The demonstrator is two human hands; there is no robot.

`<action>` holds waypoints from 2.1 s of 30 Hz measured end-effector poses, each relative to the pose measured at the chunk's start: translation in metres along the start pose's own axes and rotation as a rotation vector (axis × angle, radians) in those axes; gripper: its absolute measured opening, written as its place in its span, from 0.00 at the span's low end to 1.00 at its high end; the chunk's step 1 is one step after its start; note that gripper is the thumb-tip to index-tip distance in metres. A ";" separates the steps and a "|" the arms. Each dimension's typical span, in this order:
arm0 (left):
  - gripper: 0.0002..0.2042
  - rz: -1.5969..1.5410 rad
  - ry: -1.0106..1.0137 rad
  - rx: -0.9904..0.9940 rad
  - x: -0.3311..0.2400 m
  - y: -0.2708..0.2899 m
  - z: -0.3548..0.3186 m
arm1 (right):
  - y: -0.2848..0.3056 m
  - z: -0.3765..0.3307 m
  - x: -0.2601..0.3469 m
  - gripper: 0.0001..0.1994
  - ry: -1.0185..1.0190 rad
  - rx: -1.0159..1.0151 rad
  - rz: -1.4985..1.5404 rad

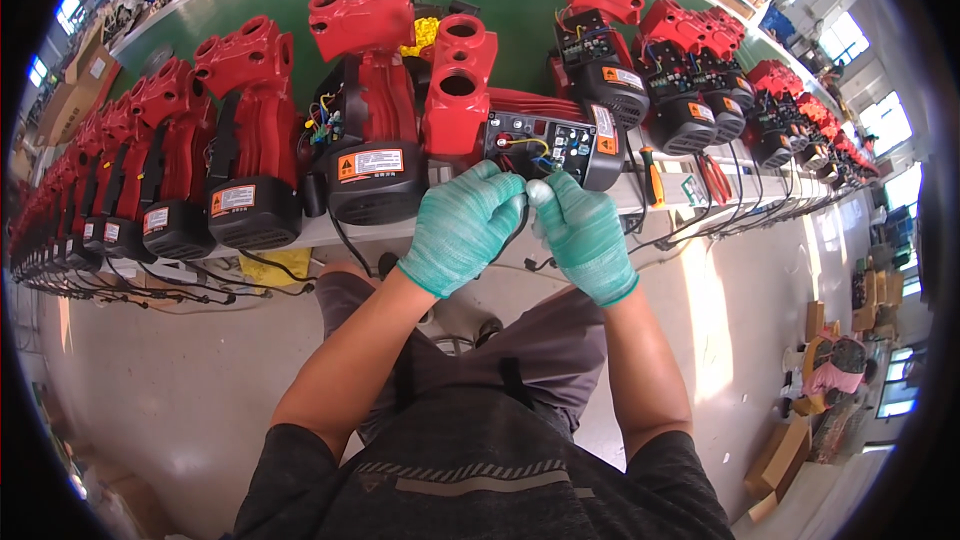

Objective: The person wires the internal electrical components of a water pump and uses a screwdriver to secure the connections.

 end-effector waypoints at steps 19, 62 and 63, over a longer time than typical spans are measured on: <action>0.07 -0.033 -0.002 -0.012 -0.003 0.004 0.001 | -0.006 -0.001 -0.007 0.09 -0.147 0.058 0.102; 0.05 -0.039 0.039 0.038 0.000 0.001 0.001 | -0.016 -0.001 -0.009 0.16 -0.246 -0.044 0.273; 0.05 -0.039 0.040 0.038 0.000 0.002 0.001 | -0.014 -0.003 -0.008 0.16 -0.246 -0.044 0.273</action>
Point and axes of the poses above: each hand's wrist, its own z-axis towards the middle knuckle, its own y-axis out of the back of the hand, x = y × z, the point moved 5 cm from there along z, towards the middle knuckle, and after that the axes turned 7 degrees about -x, right-handed, at the moved point
